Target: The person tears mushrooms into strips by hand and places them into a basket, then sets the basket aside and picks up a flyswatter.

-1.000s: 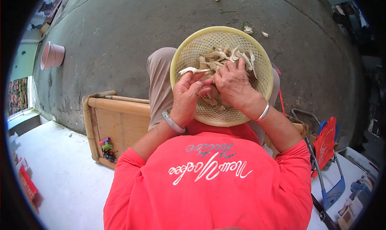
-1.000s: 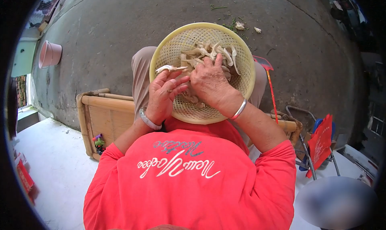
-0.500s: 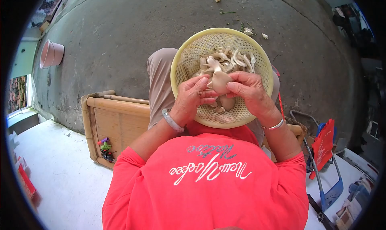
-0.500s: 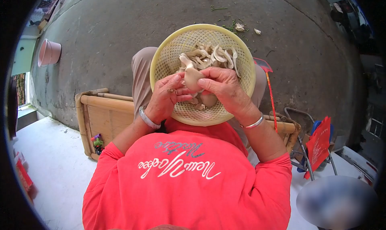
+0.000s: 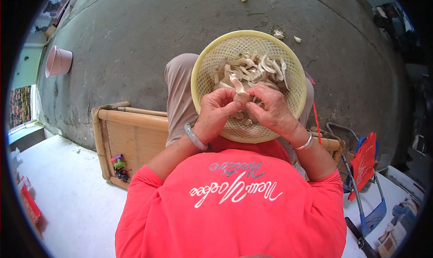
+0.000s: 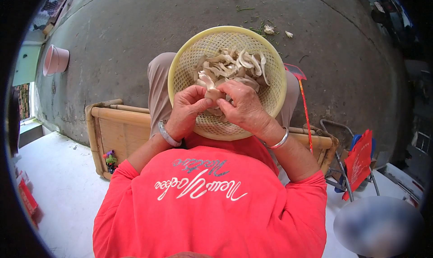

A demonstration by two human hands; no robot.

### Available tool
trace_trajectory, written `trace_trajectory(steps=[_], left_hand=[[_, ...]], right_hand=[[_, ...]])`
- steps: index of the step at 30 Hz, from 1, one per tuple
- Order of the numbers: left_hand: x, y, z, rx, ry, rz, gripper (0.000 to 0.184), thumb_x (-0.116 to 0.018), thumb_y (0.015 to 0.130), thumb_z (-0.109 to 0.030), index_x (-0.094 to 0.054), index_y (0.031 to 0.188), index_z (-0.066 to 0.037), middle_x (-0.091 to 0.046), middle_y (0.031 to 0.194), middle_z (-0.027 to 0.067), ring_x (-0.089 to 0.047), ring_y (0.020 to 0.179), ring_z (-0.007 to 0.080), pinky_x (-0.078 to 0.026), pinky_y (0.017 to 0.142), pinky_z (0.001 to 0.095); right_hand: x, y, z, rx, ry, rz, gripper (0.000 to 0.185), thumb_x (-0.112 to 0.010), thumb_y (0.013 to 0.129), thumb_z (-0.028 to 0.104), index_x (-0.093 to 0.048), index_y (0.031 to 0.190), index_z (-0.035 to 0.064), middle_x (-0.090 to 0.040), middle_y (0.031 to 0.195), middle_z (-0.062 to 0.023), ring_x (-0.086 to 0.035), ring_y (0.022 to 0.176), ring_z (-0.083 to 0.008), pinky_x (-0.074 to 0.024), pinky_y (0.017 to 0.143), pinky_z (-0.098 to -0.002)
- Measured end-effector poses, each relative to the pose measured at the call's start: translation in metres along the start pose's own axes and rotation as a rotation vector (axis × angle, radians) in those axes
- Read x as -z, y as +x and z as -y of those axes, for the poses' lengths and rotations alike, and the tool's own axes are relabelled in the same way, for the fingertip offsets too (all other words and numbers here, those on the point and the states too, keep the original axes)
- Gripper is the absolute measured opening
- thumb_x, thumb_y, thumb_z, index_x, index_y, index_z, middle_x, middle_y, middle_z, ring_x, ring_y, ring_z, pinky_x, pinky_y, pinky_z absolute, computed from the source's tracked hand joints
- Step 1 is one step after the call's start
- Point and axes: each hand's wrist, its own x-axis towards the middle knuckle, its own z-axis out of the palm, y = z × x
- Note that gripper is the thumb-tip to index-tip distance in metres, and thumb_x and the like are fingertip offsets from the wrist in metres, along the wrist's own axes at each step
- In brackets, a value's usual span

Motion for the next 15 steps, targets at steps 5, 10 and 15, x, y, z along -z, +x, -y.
trace_trajectory(steps=[5, 10, 15], left_hand=[[0.002, 0.000, 0.001, -0.017, 0.026, 0.047, 0.014, -0.064, 0.085, -0.001, -0.060, 0.098, 0.000, -0.066, 0.093, 0.0044, -0.062, 0.084, 0.0101, -0.051, 0.076, 0.0249], [0.003, 0.000, -0.008, 0.120, 0.013, 0.072, 0.013, -0.061, 0.081, 0.000, -0.060, 0.093, 0.001, -0.065, 0.083, 0.0055, -0.061, 0.073, 0.0099, -0.052, 0.073, 0.0253], [0.002, -0.002, -0.012, 0.156, -0.007, 0.086, 0.009, -0.060, 0.078, -0.001, -0.059, 0.088, 0.001, -0.063, 0.077, 0.0057, -0.058, 0.067, 0.0103, -0.052, 0.071, 0.0277]], right_hand=[[-0.005, -0.001, 0.004, -0.163, 0.031, 0.070, 0.014, -0.060, 0.073, 0.008, -0.058, 0.084, -0.0007, -0.059, 0.081, -0.0173, -0.060, 0.074, -0.0335, -0.0478, 0.065, -0.0399], [-0.006, 0.003, -0.006, 0.016, -0.256, -0.017, 0.009, -0.055, 0.071, 0.005, -0.053, 0.078, 0.0010, -0.056, 0.077, -0.0172, -0.058, 0.071, -0.0353, -0.0475, 0.064, -0.0439], [0.024, 0.012, -0.020, 0.079, -0.621, -0.121, 0.012, -0.054, 0.072, 0.001, -0.052, 0.083, 0.0025, -0.052, 0.078, -0.0161, -0.056, 0.075, -0.0349, -0.0455, 0.066, -0.0446]])
